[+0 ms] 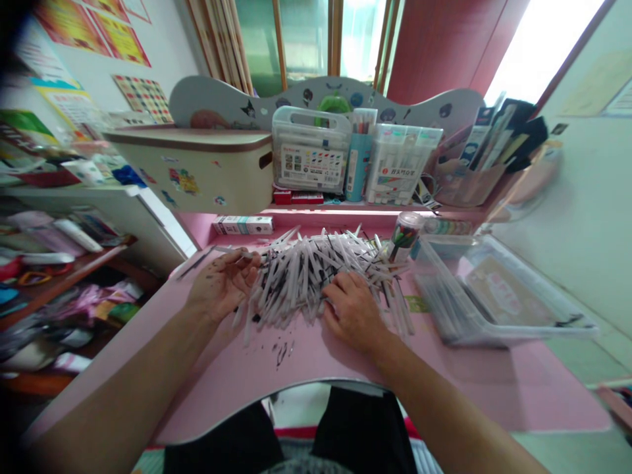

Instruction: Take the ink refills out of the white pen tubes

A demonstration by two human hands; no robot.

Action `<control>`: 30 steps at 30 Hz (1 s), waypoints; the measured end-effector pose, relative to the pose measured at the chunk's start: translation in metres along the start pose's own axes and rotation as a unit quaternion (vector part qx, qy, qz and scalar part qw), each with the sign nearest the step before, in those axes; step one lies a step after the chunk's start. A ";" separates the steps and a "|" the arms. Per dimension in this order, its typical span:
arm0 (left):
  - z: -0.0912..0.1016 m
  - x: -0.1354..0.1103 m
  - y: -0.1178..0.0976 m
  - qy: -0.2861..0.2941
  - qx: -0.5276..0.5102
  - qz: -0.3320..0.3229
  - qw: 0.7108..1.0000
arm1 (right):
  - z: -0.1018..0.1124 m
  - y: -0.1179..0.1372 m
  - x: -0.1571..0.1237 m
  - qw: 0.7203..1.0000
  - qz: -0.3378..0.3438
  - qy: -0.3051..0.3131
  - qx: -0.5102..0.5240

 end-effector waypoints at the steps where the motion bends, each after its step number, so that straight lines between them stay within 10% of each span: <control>1: 0.002 0.002 -0.001 -0.006 -0.001 -0.004 1.000 | 0.001 0.005 0.002 1.000 0.012 0.003 0.007; 13: 0.017 0.016 -0.011 -0.026 0.019 -0.071 0.997 | -0.062 0.086 0.068 0.965 0.113 0.235 -0.030; 30: 0.025 0.022 -0.020 -0.050 0.027 -0.104 0.993 | -0.089 0.099 0.075 0.965 0.063 0.246 -0.069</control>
Point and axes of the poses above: each hand's wrist, its own x-axis towards the middle knuckle, its own z-axis out of the back of the hand, y = z × x, the point moved 6 cm from there along x, towards the middle knuckle, and after that the axes turned 3 degrees about x, right-handed, at the moved point
